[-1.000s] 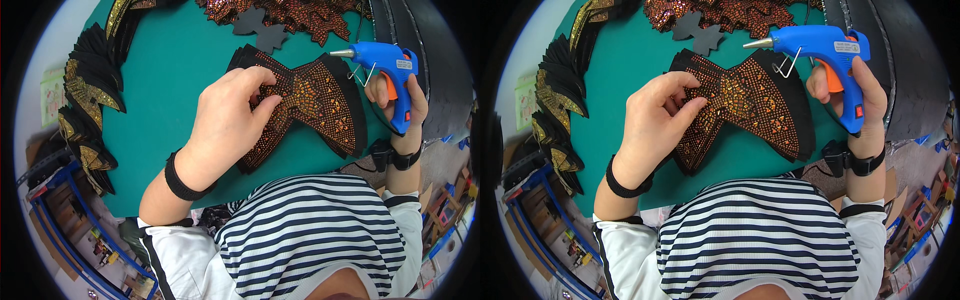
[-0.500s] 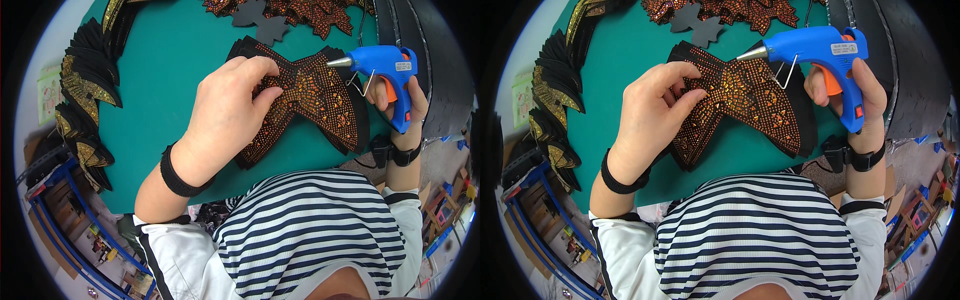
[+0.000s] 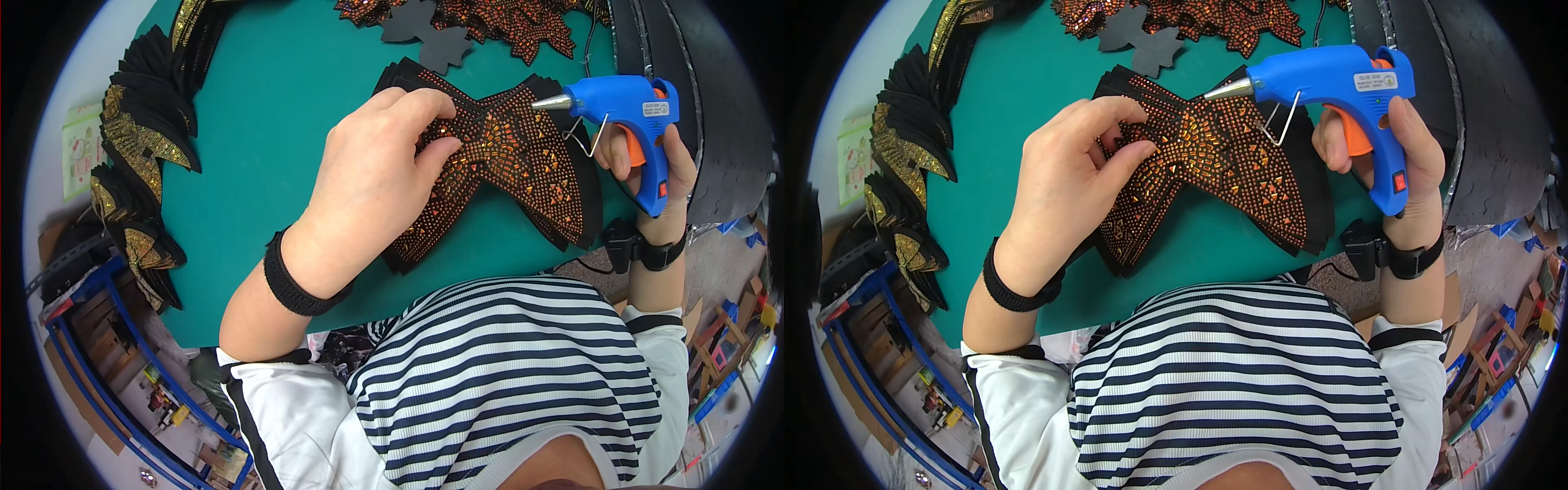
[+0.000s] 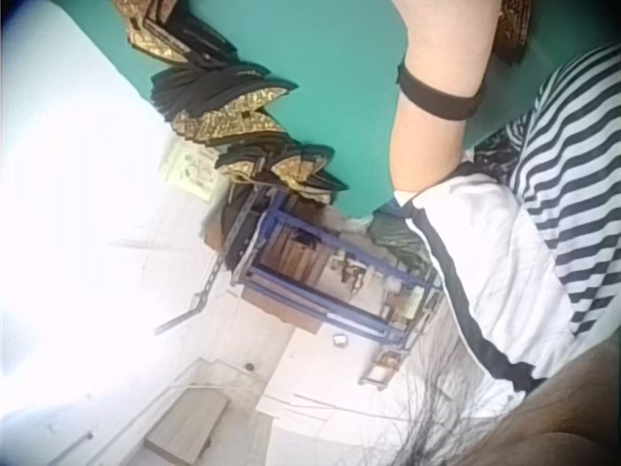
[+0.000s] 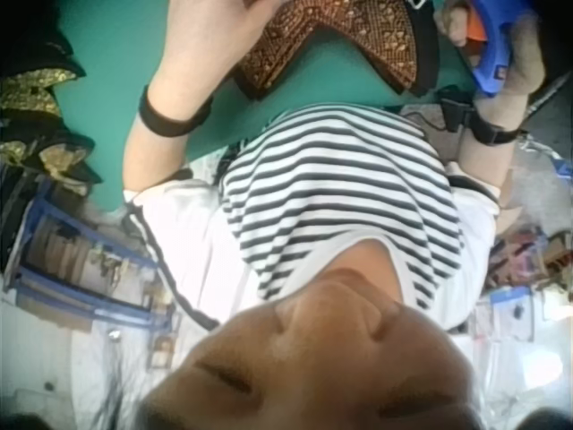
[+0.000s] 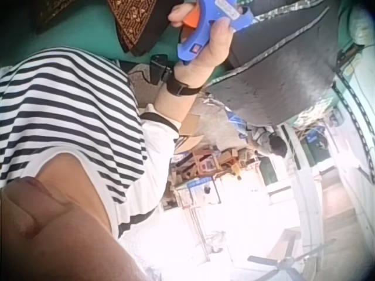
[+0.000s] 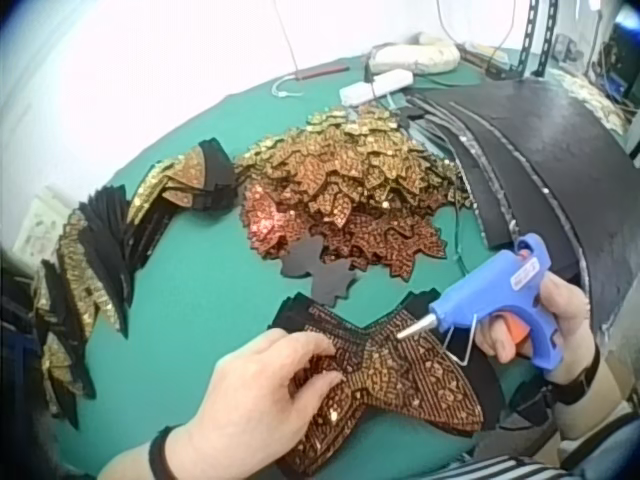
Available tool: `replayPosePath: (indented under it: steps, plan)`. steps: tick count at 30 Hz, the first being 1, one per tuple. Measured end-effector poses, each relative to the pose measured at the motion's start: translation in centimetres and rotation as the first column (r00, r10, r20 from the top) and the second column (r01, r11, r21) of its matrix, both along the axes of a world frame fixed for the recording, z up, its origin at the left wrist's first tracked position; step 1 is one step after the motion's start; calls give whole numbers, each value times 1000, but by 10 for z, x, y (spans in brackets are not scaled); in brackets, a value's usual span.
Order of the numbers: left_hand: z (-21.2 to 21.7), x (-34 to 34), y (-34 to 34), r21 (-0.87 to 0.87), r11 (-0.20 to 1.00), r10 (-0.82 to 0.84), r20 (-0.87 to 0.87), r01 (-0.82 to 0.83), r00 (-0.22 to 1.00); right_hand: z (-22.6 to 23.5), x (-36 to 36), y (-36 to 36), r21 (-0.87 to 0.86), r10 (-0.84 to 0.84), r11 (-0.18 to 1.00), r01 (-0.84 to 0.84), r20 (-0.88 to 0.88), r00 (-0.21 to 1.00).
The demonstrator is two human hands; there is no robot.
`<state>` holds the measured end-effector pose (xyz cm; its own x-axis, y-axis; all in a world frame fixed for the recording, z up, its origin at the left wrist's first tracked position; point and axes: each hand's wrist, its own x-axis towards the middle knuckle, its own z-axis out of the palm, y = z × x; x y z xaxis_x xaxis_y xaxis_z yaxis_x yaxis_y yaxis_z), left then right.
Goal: Using a hot glue gun to attach decorative rhinestone bows to a fabric base.
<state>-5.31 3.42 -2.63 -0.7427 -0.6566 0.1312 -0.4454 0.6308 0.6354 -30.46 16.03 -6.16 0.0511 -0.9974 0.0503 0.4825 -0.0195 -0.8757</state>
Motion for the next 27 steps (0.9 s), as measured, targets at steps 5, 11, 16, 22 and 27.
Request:
replayPosePath:
  steps: [5,11,16,22,27]
  plan:
    - [1,-1,-1,-24,1000,-10,32,11,999,0,0,1,8,-2,1000,2,5,1000]
    - [2,0,1,-25,1000,7,49,-6,999,0,-1,1,6,-1,1000,1,-4,1000]
    - [4,0,3,-25,999,39,46,-38,998,1,0,1,14,-8,1000,8,-4,1000]
    - [7,5,3,-59,998,-2,-23,1,1000,4,1,2,32,-49,998,48,10,999]
    - [4,15,6,-168,973,-166,-23,160,986,1,-2,4,27,-58,998,58,-3,998]
